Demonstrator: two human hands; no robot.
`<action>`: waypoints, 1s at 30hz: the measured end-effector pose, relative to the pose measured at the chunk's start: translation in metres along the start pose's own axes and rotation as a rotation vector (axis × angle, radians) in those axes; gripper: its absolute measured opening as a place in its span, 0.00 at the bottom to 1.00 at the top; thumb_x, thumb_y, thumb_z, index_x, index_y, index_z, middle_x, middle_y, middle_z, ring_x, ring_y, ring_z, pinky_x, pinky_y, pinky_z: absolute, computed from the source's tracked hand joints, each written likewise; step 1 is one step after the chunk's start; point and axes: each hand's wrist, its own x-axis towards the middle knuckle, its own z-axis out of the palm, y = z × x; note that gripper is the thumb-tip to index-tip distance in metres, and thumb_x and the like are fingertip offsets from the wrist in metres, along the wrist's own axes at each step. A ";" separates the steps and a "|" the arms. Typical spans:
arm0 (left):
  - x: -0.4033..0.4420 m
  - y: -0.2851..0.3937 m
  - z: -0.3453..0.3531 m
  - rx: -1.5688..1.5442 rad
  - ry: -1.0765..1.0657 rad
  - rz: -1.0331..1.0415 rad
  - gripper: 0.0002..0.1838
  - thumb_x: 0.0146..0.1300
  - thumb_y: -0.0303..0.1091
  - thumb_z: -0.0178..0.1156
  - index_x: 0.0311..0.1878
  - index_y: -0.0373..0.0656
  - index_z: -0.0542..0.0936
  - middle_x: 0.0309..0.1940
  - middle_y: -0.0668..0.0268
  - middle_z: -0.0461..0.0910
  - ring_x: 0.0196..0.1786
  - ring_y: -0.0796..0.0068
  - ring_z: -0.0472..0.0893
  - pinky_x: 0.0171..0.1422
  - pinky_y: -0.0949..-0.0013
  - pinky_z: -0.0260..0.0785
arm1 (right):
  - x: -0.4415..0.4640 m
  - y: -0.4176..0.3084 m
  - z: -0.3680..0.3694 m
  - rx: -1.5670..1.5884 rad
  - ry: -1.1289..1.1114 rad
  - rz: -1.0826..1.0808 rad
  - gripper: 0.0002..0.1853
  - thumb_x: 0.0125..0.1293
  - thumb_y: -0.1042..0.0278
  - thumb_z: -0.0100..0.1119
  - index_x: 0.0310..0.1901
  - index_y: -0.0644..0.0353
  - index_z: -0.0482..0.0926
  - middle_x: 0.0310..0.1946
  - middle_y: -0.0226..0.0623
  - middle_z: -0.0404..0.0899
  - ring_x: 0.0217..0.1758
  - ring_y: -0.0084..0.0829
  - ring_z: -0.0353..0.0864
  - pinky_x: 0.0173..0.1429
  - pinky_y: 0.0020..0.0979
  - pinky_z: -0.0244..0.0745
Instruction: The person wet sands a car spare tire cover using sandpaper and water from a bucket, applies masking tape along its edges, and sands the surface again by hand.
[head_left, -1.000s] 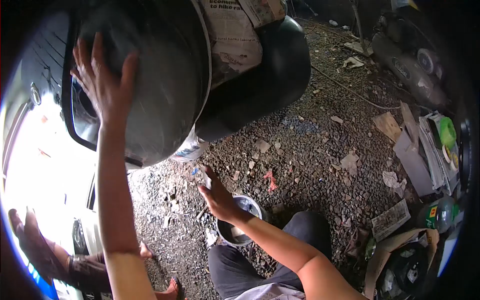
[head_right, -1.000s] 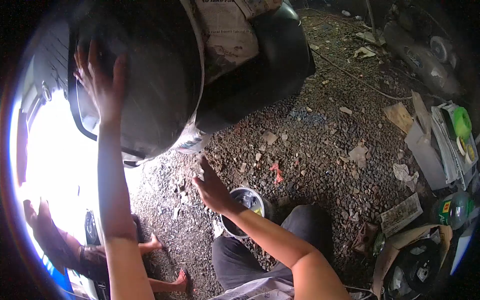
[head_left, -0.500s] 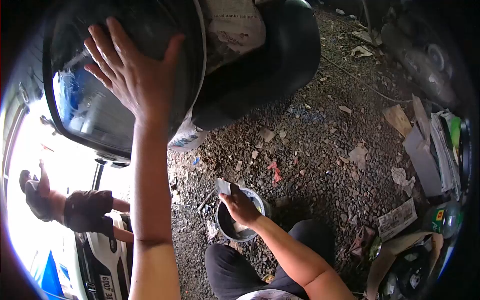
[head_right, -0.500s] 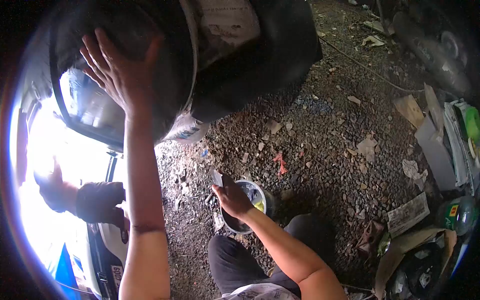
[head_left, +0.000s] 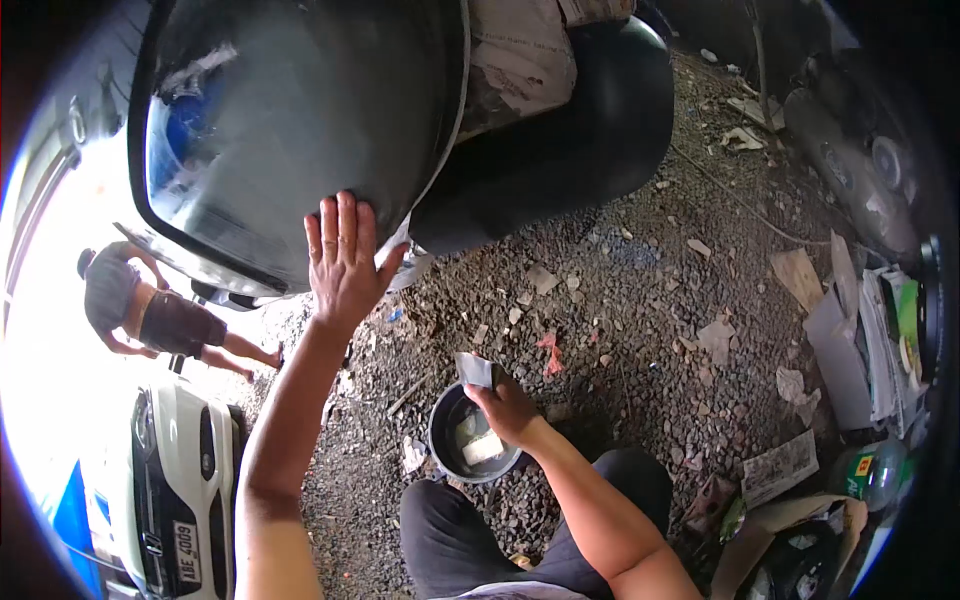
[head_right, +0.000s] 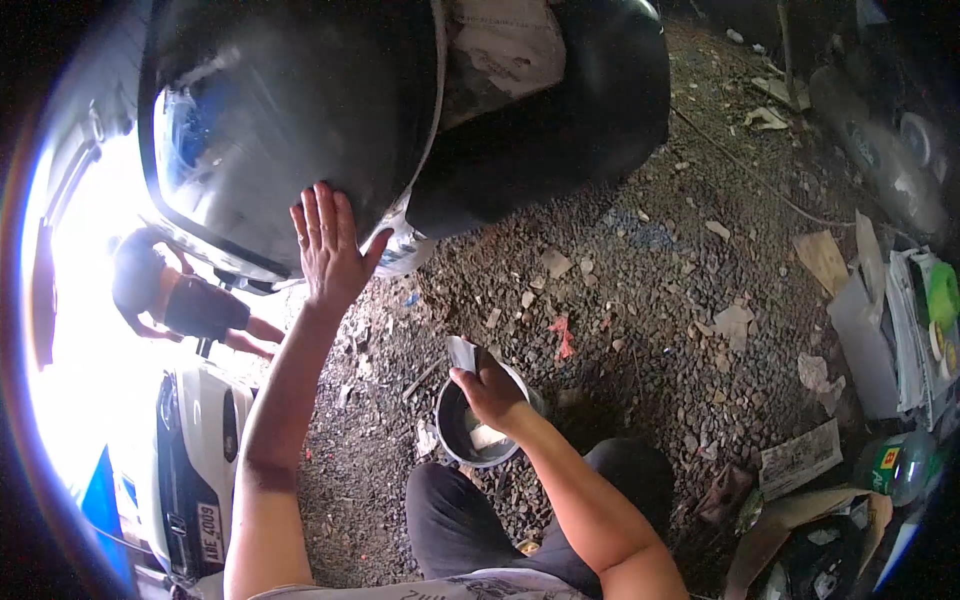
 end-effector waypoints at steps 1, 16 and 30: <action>0.001 0.000 -0.008 -0.092 -0.033 -0.014 0.50 0.66 0.57 0.63 0.76 0.30 0.54 0.77 0.37 0.50 0.80 0.35 0.48 0.81 0.34 0.37 | -0.005 -0.008 -0.004 -0.017 0.024 0.046 0.33 0.72 0.59 0.54 0.74 0.62 0.59 0.67 0.57 0.70 0.70 0.51 0.71 0.71 0.40 0.66; 0.159 -0.012 -0.089 -0.124 0.105 -0.223 0.47 0.67 0.52 0.58 0.79 0.34 0.50 0.81 0.49 0.44 0.83 0.45 0.42 0.84 0.44 0.32 | 0.019 0.062 0.013 -0.522 0.007 -0.260 0.31 0.71 0.62 0.55 0.70 0.68 0.61 0.65 0.63 0.69 0.69 0.57 0.70 0.70 0.44 0.68; -0.076 0.068 -0.002 -0.585 -0.131 -0.423 0.44 0.70 0.43 0.57 0.79 0.33 0.46 0.79 0.35 0.39 0.82 0.39 0.41 0.83 0.42 0.35 | 0.019 0.124 0.021 -0.754 -0.137 0.005 0.19 0.67 0.60 0.55 0.50 0.70 0.77 0.41 0.66 0.80 0.51 0.64 0.79 0.57 0.54 0.75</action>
